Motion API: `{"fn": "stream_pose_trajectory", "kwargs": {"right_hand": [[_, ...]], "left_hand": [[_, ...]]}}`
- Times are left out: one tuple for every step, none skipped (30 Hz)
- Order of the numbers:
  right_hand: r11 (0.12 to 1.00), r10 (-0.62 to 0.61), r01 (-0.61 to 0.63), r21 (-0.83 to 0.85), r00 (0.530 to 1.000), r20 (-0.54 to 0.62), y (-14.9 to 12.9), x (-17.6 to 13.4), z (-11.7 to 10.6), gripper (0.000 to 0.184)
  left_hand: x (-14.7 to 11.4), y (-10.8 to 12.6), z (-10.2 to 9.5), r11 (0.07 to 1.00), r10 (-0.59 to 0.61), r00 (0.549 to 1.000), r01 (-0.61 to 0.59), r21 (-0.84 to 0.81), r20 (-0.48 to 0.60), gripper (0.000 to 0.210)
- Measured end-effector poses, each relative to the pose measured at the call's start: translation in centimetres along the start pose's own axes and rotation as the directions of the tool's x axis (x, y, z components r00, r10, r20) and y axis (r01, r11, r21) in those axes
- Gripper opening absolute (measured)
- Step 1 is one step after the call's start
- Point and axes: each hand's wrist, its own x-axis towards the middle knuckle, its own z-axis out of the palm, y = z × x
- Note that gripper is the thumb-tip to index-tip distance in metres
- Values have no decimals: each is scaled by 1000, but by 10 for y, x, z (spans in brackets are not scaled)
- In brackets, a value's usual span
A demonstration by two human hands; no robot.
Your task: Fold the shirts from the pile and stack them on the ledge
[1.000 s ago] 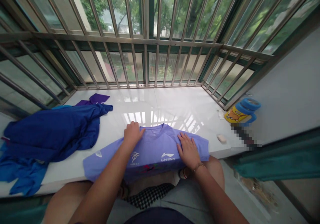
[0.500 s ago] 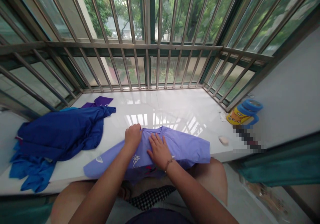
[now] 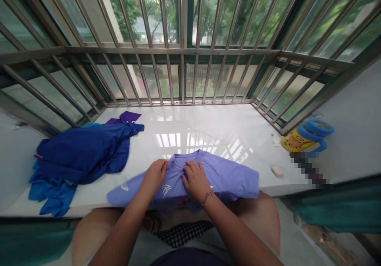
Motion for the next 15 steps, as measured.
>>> {"fn": "stream_pose_trajectory", "kwargs": {"right_hand": [[1000, 1, -1, 5, 1000, -14, 0, -1, -1, 23], [1000, 0, 0, 10, 1000, -29, 0, -1, -1, 18], [1000, -2, 3, 14, 999, -45, 0, -1, -2, 16], [1000, -6, 7, 18, 998, -60, 0, -2, -2, 15], [1000, -8, 10, 22, 997, -75, 0, -2, -2, 14], [1000, -11, 13, 25, 996, -88, 0, -2, -2, 14], [999, -14, 17, 28, 995, -97, -1, -2, -2, 14], [999, -18, 21, 29, 995, -102, -1, -3, -3, 14], [999, -22, 25, 30, 994, -103, -1, -3, -3, 14], [999, -23, 26, 30, 994, -103, -1, -3, -4, 13], [999, -22, 25, 28, 994, -103, -2, -3, -4, 13], [999, -20, 22, 25, 994, -104, -2, -3, -5, 13], [999, -18, 20, 25, 995, -103, -2, -4, -5, 14], [999, -14, 17, 27, 995, -101, -2, -4, -6, 14], [999, -7, 10, 32, 995, -97, -2, -5, -6, 15]], "left_hand": [[0, -6, -3, 999, -42, 999, 42, 25, -16, 32], [2, -11, -6, 995, -77, 997, 79, 54, -23, 29], [4, -15, -9, 991, -106, 994, 108, 84, -20, 26], [7, -19, -12, 986, -130, 992, 130, 107, -5, 24], [10, -21, -14, 982, -149, 989, 145, 120, 22, 23], [13, -23, -15, 980, -163, 985, 155, 121, 58, 23], [15, -24, -16, 981, -169, 981, 157, 113, 101, 21], [17, -23, -15, 983, -167, 975, 154, 100, 144, 18], [17, -23, -15, 985, -161, 971, 147, 85, 180, 13], [17, -21, -14, 988, -150, 968, 139, 71, 203, 9], [16, -20, -12, 989, -141, 967, 131, 62, 210, 9], [14, -19, -11, 991, -133, 971, 124, 59, 200, 10], [11, -17, -9, 991, -127, 977, 119, 57, 173, 10], [7, -17, -8, 992, -121, 984, 115, 55, 134, 11], [4, -16, -6, 993, -115, 989, 110, 53, 89, 12]]}}
